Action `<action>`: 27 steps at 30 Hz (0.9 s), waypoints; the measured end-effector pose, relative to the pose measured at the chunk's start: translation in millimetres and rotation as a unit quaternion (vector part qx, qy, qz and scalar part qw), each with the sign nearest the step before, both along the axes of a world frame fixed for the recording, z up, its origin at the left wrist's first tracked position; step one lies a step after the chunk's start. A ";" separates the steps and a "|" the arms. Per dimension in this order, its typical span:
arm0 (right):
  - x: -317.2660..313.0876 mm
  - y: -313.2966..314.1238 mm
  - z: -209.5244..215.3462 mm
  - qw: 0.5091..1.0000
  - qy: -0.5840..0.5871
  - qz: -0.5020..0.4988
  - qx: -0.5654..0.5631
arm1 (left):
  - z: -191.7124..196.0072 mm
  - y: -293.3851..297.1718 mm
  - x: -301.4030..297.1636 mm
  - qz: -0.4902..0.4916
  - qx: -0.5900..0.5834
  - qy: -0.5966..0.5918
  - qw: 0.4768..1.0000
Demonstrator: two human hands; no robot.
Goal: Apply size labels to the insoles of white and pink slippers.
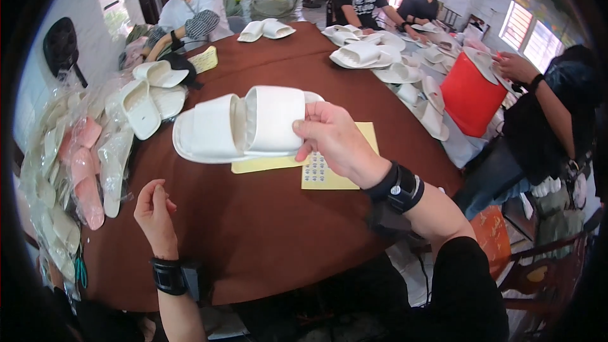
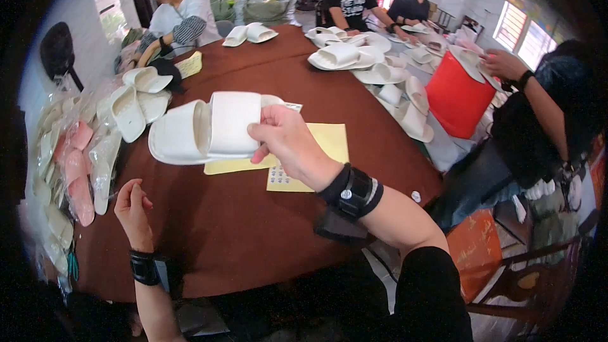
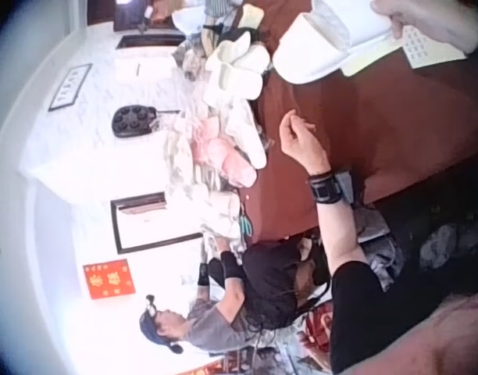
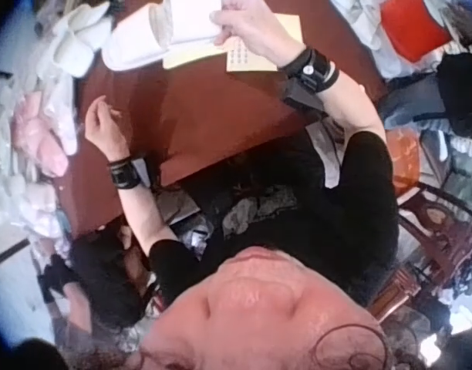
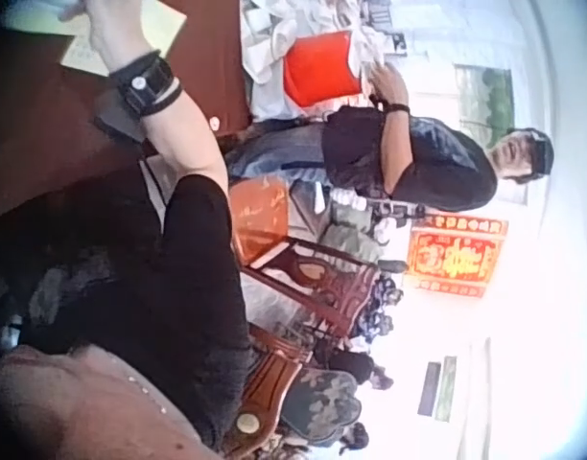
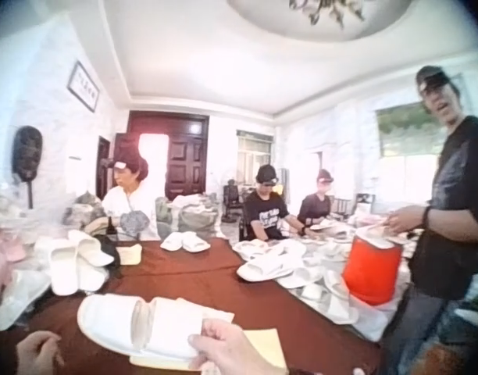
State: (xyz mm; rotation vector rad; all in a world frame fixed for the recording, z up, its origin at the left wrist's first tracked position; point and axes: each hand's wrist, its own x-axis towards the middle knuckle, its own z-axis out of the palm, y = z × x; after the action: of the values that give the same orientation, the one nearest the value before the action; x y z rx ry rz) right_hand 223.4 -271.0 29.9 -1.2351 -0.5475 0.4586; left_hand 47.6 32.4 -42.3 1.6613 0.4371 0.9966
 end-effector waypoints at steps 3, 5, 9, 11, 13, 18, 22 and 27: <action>17.2 -17.2 10.6 0.997 0.008 -0.065 0.034 | -0.6 0.2 1.3 -0.017 -0.004 -0.006 1.000; 34.4 -32.1 16.1 0.993 0.005 -0.118 0.026 | -0.9 1.2 1.7 -0.021 -0.002 0.007 1.000; 80.7 -70.1 11.9 0.980 -0.027 -0.192 0.046 | -4.2 3.9 3.6 -0.038 -0.015 0.011 0.999; 107.7 -91.7 2.2 0.975 -0.062 -0.211 0.026 | -5.7 5.5 2.4 -0.036 -0.008 0.024 0.999; 127.2 -110.5 -16.1 0.967 -0.007 -0.251 -0.054 | -7.4 6.0 3.0 -0.045 0.004 0.021 0.999; 145.8 -131.4 -54.4 0.950 -0.040 -0.275 -0.144 | -6.4 3.4 4.0 -0.049 -0.021 0.023 0.998; 135.1 -118.9 -50.8 0.903 -0.112 -0.374 -0.178 | -2.7 -1.4 5.6 -0.047 -0.039 0.026 0.998; 85.1 -77.4 -2.9 0.936 -0.171 -0.290 -0.105 | 3.5 -6.1 3.2 -0.042 -0.007 0.043 0.998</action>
State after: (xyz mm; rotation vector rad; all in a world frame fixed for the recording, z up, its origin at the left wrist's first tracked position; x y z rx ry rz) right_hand 308.5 -348.4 27.0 -1.6209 -0.4024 -0.2090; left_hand 50.9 26.3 -38.8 1.7003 0.4280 0.8605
